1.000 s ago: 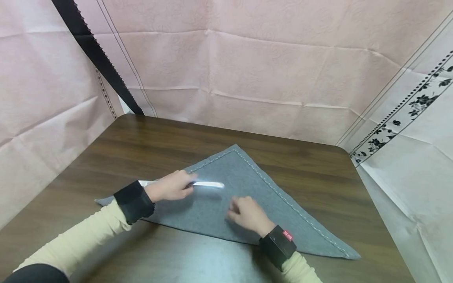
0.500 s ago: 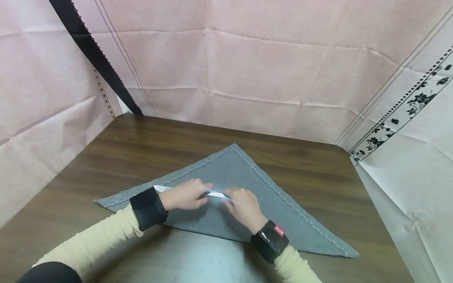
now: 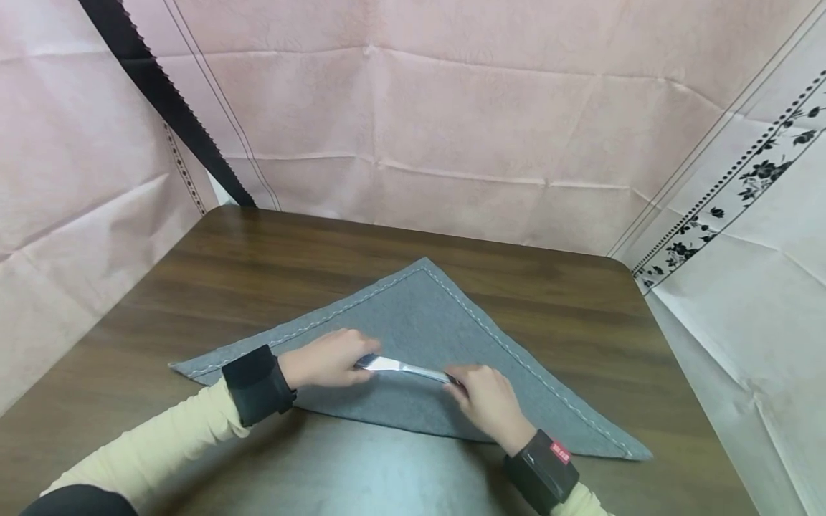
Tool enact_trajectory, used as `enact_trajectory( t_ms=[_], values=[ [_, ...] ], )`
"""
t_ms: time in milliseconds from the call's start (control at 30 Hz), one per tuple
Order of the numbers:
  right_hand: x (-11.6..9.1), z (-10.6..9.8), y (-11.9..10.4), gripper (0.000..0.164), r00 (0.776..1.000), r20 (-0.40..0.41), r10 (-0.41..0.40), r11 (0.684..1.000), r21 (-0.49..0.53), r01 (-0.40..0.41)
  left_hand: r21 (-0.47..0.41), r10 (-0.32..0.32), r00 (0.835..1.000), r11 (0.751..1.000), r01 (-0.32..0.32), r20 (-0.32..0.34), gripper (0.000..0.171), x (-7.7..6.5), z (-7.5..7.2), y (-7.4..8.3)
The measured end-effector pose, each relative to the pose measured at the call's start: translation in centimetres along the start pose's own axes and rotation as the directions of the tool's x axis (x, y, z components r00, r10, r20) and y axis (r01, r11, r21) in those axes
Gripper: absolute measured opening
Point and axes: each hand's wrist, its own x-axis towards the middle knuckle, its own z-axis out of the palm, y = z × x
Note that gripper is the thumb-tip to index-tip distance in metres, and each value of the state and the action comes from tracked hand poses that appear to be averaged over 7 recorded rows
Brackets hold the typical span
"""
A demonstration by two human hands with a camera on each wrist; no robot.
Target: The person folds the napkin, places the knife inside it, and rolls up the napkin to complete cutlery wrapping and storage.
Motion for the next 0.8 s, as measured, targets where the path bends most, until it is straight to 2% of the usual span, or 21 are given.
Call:
enact_trajectory(
  t_ms=[167, 267, 500, 633, 800],
  values=[
    [-0.9, -0.6, 0.4, 0.008, 1.0, 0.023, 0.017, 1.0, -0.01, -0.016, 0.012, -0.008, 1.0, 1.0, 0.008, 0.006, 0.014, -0.3, 0.2, -0.1],
    [-1.4, -0.7, 0.8, 0.006, 0.999, 0.032, 0.001, 0.999, -0.037, 0.0, 0.015, -0.008, 1.0, 1.0, 0.008, 0.021, 0.013, -0.6, 0.2, -0.2],
    [-2.5, -0.6, 1.3, 0.009, 0.993, 0.112, -0.02, 0.996, -0.089, 0.03, 0.018, -0.044, 0.992, 0.999, 0.043, 0.122, 0.012, -1.6, 0.8, -0.2],
    [-2.7, -0.2, 1.2, 0.007, 0.99, 0.135, -0.033, 0.987, -0.153, 0.054, 0.038, -0.051, 0.985, 0.998, 0.046, 0.163, 0.013, -1.9, 1.4, -0.4],
    [-2.8, 0.6, 0.5, 0.011, 0.994, 0.106, -0.036, 0.96, -0.273, 0.064, 0.076, -0.069, 0.982, 0.996, 0.056, 0.175, 0.023, -2.2, 1.9, -0.4]
  ],
)
